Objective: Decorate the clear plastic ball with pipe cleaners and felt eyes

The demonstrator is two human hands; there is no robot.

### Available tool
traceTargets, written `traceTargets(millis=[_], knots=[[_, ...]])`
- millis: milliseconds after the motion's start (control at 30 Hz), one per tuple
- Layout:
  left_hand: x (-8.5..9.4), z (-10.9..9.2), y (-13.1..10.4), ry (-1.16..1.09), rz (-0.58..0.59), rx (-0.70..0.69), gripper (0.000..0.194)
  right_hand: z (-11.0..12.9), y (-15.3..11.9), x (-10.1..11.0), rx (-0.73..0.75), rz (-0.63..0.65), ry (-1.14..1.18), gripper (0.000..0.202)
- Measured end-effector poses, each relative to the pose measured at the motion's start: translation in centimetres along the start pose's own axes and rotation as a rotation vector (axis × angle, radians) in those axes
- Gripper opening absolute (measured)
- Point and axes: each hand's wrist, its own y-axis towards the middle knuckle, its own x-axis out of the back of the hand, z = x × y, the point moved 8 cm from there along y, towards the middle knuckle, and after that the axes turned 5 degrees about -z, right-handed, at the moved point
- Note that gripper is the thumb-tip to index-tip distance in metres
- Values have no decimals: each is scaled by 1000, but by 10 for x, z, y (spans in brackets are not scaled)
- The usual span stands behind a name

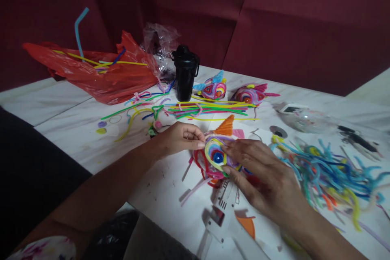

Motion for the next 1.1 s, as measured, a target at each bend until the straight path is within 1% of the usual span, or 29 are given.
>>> traceTargets(millis=[267, 367, 600, 933, 1100], knots=[[2, -2, -1, 5, -20, 36, 5, 2, 4, 0, 5, 6, -23, 32], [3, -3, -1, -5, -20, 21, 7, 3, 6, 1, 1, 2, -12, 33], [2, -3, 1, -46, -13, -29, 13, 2, 3, 0, 1, -1, -18, 29], [0, 0, 0, -55, -51, 12, 15, 2, 3, -2, 16, 10, 5, 30], [1, 1, 0, -60, -50, -22, 18, 2, 0, -2, -6, 18, 15, 28]])
